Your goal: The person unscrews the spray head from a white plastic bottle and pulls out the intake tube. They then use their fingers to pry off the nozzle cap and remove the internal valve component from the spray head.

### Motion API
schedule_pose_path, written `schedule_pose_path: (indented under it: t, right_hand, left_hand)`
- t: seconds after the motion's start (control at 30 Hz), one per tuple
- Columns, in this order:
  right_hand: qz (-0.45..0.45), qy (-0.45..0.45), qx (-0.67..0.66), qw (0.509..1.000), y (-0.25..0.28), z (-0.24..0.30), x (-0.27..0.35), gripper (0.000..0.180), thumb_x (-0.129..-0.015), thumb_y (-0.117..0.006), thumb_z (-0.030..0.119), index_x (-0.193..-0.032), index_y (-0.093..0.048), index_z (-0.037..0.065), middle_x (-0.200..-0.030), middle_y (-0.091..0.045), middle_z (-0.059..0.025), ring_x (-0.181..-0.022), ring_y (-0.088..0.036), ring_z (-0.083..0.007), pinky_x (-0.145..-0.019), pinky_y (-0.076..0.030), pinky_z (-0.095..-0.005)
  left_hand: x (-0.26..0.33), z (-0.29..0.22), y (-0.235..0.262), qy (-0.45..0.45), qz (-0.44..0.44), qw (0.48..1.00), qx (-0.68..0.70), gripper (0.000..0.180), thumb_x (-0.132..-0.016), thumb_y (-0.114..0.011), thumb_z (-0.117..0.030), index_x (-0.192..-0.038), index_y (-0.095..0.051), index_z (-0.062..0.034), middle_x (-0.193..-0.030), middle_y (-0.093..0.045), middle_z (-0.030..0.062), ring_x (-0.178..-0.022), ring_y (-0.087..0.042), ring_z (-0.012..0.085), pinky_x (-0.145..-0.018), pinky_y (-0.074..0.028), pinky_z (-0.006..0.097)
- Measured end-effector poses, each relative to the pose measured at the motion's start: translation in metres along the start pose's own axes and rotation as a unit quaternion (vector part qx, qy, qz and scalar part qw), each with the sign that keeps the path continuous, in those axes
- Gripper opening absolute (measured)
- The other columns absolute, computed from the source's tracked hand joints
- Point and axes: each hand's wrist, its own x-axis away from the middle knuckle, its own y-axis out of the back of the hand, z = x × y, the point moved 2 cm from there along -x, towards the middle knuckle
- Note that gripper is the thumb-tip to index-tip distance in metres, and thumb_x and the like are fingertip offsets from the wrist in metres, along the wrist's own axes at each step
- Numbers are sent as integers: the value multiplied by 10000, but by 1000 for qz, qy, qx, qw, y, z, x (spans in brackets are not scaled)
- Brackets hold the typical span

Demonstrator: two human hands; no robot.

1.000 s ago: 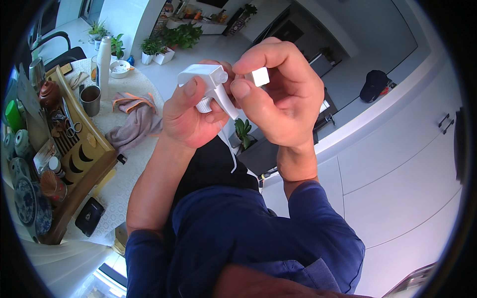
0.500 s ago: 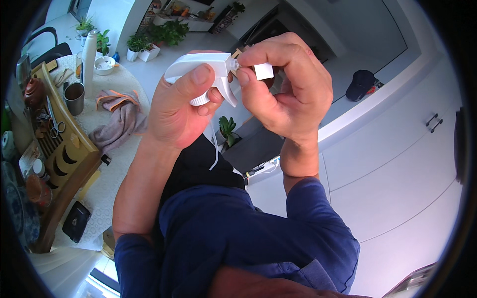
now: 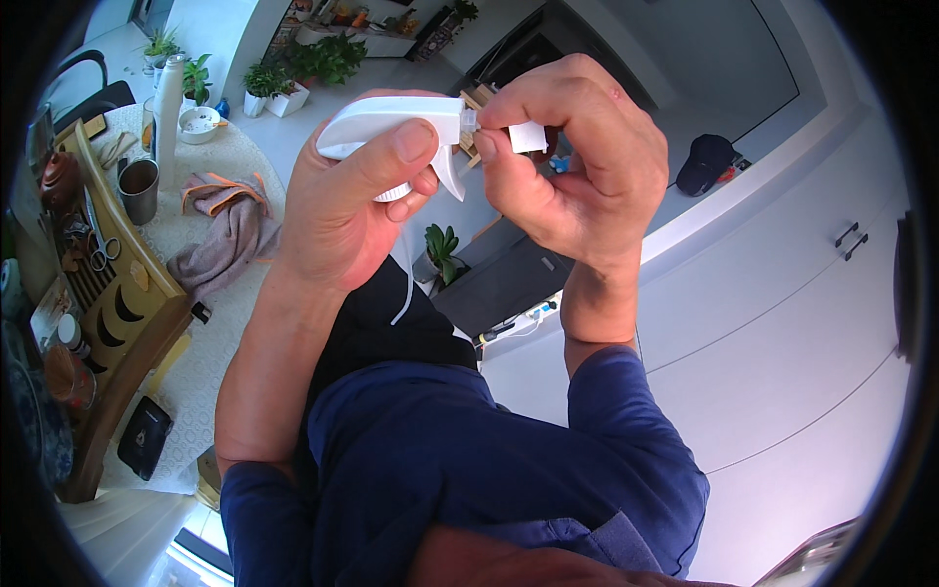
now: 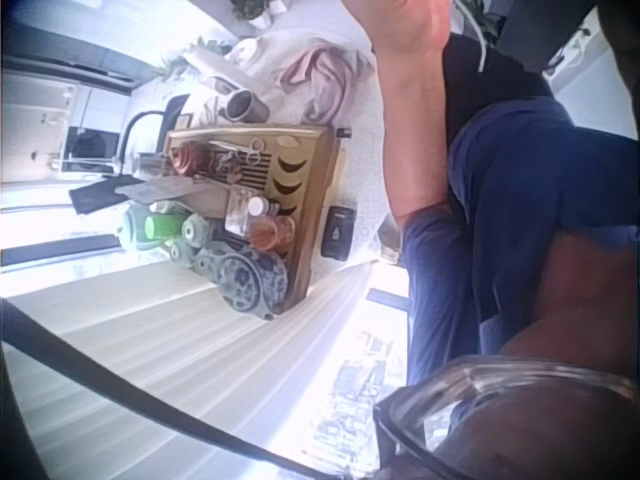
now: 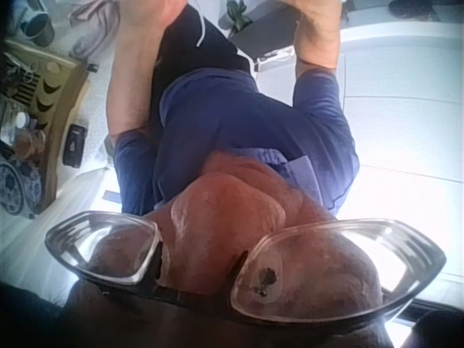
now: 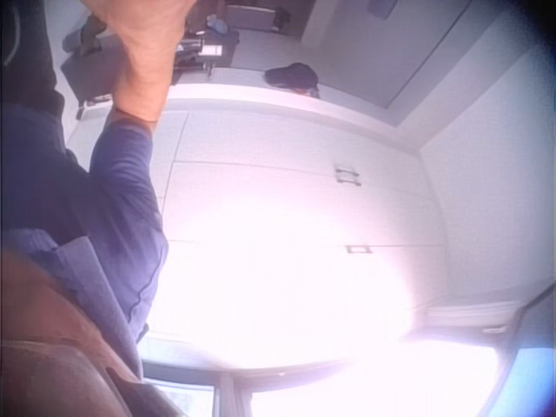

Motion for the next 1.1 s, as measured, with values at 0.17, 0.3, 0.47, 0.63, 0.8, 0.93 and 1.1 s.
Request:
schedule_pose_path:
  t: [0.17,0.3,0.47,0.63,0.8,0.93,1.1]
  right_hand:
    - [31,2,12,999,3,2,-1,157,-629,-716,1,-773,-659,25,-709,-641,-59,-610,-590,-146,-531,-441,-238]
    - [35,-18,14,999,1,1,1,132,-625,-690,16,-745,-636,32,-686,-619,-46,-593,-570,-140,-533,-432,-232]
    - [29,-54,1,998,0,-1,1,117,-627,-659,9,-733,-619,36,-682,-601,-34,-580,-540,-125,-533,-415,-223]
    - [17,-45,-25,999,-1,-5,3,126,-664,-658,-21,-778,-616,8,-713,-608,-45,-596,-527,-111,-540,-410,-217]
    - [18,-44,-30,998,1,-5,3,130,-678,-657,-37,-794,-611,-1,-722,-609,-46,-601,-522,-106,-542,-407,-213]
    - [14,-54,-32,998,2,-4,4,129,-676,-657,-36,-791,-611,1,-717,-607,-43,-593,-513,-102,-534,-396,-211]
    - [16,-48,-23,998,4,-2,3,122,-674,-660,-26,-783,-612,2,-708,-603,-41,-584,-508,-101,-527,-389,-211]
  left_hand:
    - [-1,-1,0,8,-10,999,-36,322,-861,-755,-170,-1123,-642,-19,-894,-680,45,-713,-613,92,-549,-410,211]
    - [0,-1,1,6,1,999,-50,316,-863,-752,-185,-1113,-648,-22,-889,-679,43,-705,-608,88,-533,-382,204]
    - [-2,3,4,27,18,999,-14,291,-870,-741,-192,-1091,-659,-21,-906,-680,46,-712,-598,86,-528,-377,205]
    - [-4,5,8,44,1,997,57,258,-889,-711,-183,-1076,-667,-12,-946,-682,62,-754,-594,95,-564,-439,199]
    - [-6,4,12,50,30,995,76,277,-897,-700,-184,-1088,-659,12,-952,-687,90,-744,-606,100,-544,-429,191]
    - [-7,5,12,37,32,996,79,302,-898,-697,-192,-1105,-653,23,-947,-689,125,-705,-614,103,-507,-402,191]
    - [-6,4,13,36,26,996,78,321,-902,-695,-195,-1116,-645,38,-933,-685,139,-691,-616,106,-508,-411,187]
